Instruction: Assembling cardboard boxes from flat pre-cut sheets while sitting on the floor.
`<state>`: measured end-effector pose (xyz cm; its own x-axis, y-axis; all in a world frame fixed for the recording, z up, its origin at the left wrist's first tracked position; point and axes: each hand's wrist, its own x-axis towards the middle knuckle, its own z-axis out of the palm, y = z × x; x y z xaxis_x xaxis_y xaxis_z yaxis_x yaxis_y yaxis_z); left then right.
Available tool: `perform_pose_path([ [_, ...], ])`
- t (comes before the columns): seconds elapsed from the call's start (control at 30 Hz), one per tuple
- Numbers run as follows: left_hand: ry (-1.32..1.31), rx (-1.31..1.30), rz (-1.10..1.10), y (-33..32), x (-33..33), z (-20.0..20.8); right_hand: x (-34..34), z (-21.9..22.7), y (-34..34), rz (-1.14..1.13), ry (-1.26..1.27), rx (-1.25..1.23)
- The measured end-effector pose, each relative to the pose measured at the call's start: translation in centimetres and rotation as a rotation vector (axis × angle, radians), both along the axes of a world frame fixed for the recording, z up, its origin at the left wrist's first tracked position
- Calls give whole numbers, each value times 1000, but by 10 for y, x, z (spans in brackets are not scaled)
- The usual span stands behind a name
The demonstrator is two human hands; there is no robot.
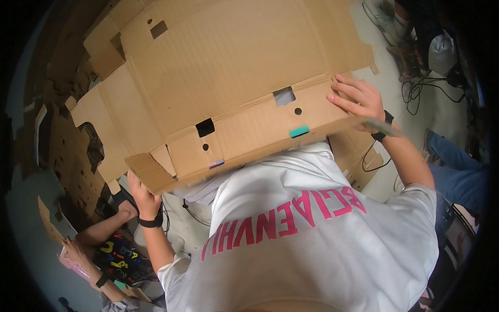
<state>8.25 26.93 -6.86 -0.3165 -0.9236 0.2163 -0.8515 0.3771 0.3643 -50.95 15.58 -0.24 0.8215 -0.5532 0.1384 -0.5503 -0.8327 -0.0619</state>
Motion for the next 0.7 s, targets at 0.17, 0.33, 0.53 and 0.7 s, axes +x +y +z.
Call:
perform_pose_path([
  [0.17,195,131,89,9,-1,0,8,-13,10,-197,-433,403],
  [0.33,-13,-10,17,-1,-23,20,15,-25,14,-617,-841,742],
  [0.53,488,313,343,-21,-26,52,16,-23,-13,-782,-921,832],
  [0.7,671,385,522,-41,-32,49,27,-33,1,-720,-940,801],
])
